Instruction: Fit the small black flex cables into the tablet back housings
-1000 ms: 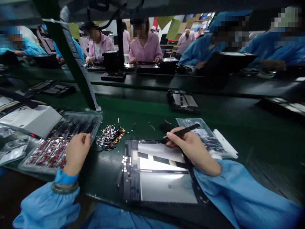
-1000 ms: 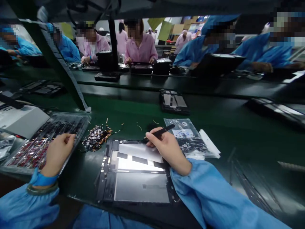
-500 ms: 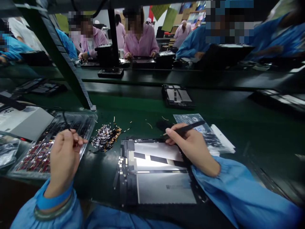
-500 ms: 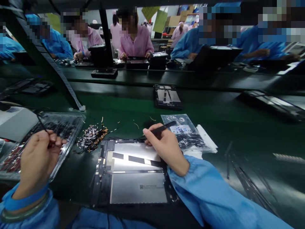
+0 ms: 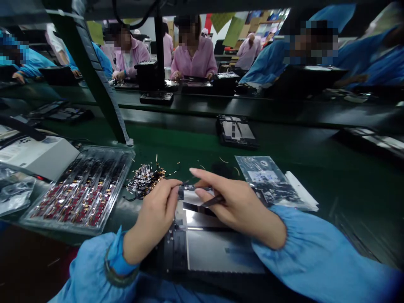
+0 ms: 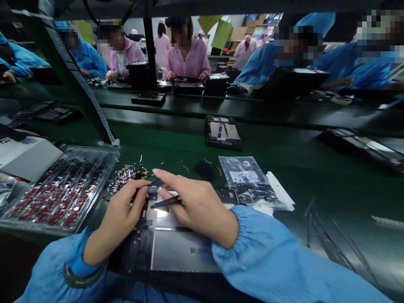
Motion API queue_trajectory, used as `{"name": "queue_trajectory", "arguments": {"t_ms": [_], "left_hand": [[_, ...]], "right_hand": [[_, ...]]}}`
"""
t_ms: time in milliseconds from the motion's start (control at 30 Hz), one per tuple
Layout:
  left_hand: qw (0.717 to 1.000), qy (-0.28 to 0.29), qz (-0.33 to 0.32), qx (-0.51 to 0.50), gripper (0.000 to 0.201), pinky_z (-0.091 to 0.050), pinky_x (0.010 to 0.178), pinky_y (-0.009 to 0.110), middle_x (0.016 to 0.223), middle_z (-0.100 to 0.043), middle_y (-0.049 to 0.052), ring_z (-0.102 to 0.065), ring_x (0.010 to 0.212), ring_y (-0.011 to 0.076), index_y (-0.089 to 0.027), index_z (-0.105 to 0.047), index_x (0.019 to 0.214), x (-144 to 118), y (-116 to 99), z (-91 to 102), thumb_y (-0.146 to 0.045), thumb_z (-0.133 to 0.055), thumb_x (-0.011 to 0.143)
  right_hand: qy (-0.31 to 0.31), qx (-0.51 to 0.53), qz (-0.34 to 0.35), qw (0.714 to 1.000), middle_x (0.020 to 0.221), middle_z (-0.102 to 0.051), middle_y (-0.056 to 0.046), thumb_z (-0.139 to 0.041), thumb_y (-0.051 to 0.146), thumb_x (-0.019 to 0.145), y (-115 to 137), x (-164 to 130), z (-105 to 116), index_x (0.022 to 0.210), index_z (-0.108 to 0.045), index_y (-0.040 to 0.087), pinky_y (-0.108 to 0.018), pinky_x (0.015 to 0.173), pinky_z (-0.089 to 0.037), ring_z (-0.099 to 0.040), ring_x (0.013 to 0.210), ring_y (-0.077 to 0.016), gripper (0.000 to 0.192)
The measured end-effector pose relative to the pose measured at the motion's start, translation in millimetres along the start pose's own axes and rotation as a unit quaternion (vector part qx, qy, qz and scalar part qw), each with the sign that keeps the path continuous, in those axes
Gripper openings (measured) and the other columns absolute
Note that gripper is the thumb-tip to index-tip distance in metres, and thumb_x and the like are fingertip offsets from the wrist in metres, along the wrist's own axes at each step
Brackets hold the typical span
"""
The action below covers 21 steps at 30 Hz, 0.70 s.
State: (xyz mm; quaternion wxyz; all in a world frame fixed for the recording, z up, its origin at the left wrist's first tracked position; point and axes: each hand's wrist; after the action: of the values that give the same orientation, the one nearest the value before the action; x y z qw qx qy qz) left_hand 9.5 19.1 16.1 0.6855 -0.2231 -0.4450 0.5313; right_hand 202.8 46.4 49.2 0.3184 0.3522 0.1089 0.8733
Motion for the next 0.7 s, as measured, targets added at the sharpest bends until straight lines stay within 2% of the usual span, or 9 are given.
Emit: {"name": "queue_trajectory", "arguments": {"t_ms": [67, 133, 233, 300, 400, 467, 567, 633, 700], "left_hand": [[0.995, -0.017, -0.071, 0.068, 0.022, -0.049, 0.076, 0.028, 0.089, -0.066, 0.006, -0.062, 0.085, 0.0165, -0.019, -0.062, 0.1, -3.1, -1.6, -3.2, -0.023, -0.043, 0.092], [0.995, -0.017, -0.072, 0.067, 0.022, -0.049, 0.077, 0.027, 0.088, -0.067, 0.005, -0.062, 0.085, 0.0163, -0.019, -0.063, 0.1, -4.4, -4.3, -3.6, -0.024, -0.043, 0.092], [0.999, 0.027, 0.013, -0.03, 0.02, -0.051, 0.071, 0.024, 0.086, -0.069, 0.003, -0.064, 0.08, 0.0153, -0.02, -0.066, 0.095, -1.2, -10.1, -0.7, -0.028, -0.048, 0.089], [0.988, 0.067, 0.073, -0.114, 0.018, -0.052, 0.066, 0.023, 0.081, -0.071, 0.002, -0.065, 0.074, 0.0148, -0.019, -0.068, 0.089, 3.1, -13.5, 1.6, -0.028, -0.052, 0.086], [0.977, 0.065, 0.106, -0.173, 0.016, -0.053, 0.064, 0.024, 0.077, -0.072, 0.002, -0.067, 0.07, 0.0155, -0.018, -0.07, 0.084, 7.0, -15.5, 1.6, -0.027, -0.057, 0.082], [0.984, 0.029, 0.093, -0.15, 0.015, -0.054, 0.067, 0.025, 0.081, -0.073, 0.002, -0.067, 0.073, 0.0158, -0.019, -0.071, 0.086, 5.9, -14.6, -1.3, -0.026, -0.059, 0.08], [0.996, -0.009, 0.04, -0.078, 0.015, -0.053, 0.073, 0.024, 0.085, -0.073, 0.001, -0.067, 0.079, 0.015, -0.022, -0.072, 0.086, 1.1, -12.4, -7.0, -0.021, -0.058, 0.08], [0.998, -0.007, 0.022, -0.055, 0.015, -0.052, 0.072, 0.023, 0.08, -0.072, 0.0, -0.066, 0.076, 0.0139, -0.022, -0.072, 0.082, -1.2, -11.6, -9.4, -0.02, -0.057, 0.081], [0.998, 0.0, 0.038, -0.058, 0.016, -0.052, 0.069, 0.023, 0.076, -0.072, 0.0, -0.065, 0.07, 0.0133, -0.021, -0.071, 0.08, -1.3, -11.9, -9.6, -0.021, -0.056, 0.08]], "right_hand": [[-0.004, -0.03, 0.023, 0.999, 0.099, -0.072, -0.006, -0.05, 0.022, 0.093, -0.3, 3.0, -8.4, 0.116, -0.06, 0.017, -0.026, 0.073, -0.055, -0.07, 0.086, -0.0168, 0.026], [-0.012, -0.033, 0.02, 0.999, 0.099, -0.073, -0.006, -0.05, 0.022, 0.093, -2.2, 4.2, -12.8, 0.11, -0.063, 0.017, -0.025, 0.073, -0.056, -0.07, 0.086, -0.0167, 0.022], [-0.028, -0.014, -0.001, 1.0, 0.099, -0.073, -0.005, -0.051, 0.021, 0.092, -4.8, 4.0, -12.7, 0.111, -0.063, 0.019, -0.023, 0.075, -0.055, -0.07, 0.085, -0.0147, 0.023], [-0.032, -0.009, 0.005, 0.999, 0.099, -0.073, -0.005, -0.051, 0.02, 0.092, -5.1, 3.7, -11.3, 0.111, -0.063, 0.019, -0.021, 0.075, -0.055, -0.07, 0.084, -0.014, 0.023], [-0.04, -0.024, 0.036, 0.998, 0.097, -0.073, -0.006, -0.051, 0.018, 0.091, -3.1, 3.7, -11.0, 0.108, -0.064, 0.018, -0.023, 0.075, -0.055, -0.07, 0.086, -0.0149, 0.021], [-0.048, -0.054, 0.06, 0.996, 0.096, -0.072, -0.007, -0.05, 0.014, 0.09, -0.3, 3.1, -12.8, 0.106, -0.065, 0.016, -0.025, 0.075, -0.055, -0.069, 0.087, -0.0161, 0.022], [-0.049, -0.119, 0.094, 0.987, 0.09, -0.072, -0.009, -0.047, 0.011, 0.09, 4.7, 0.7, -17.5, 0.1, -0.065, 0.012, -0.026, 0.068, -0.055, -0.069, 0.079, -0.0167, 0.021], [-0.047, -0.172, 0.109, 0.978, 0.082, -0.072, -0.01, -0.044, 0.011, 0.091, 7.1, -1.5, -20.1, 0.094, -0.065, 0.009, -0.026, 0.061, -0.053, -0.069, 0.072, -0.0173, 0.021], [-0.045, -0.204, 0.109, 0.972, 0.08, -0.071, -0.01, -0.043, 0.01, 0.092, 7.8, -3.3, -20.9, 0.091, -0.065, 0.01, -0.026, 0.058, -0.051, -0.068, 0.07, -0.0173, 0.022]]}}
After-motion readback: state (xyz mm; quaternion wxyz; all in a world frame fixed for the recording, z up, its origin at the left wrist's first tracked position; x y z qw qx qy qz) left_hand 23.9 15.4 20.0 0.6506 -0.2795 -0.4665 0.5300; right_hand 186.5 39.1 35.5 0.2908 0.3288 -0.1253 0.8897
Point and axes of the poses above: each hand's wrist, its own x-axis towards the middle knuckle, its own z-axis out of the back of the hand, y = z × x
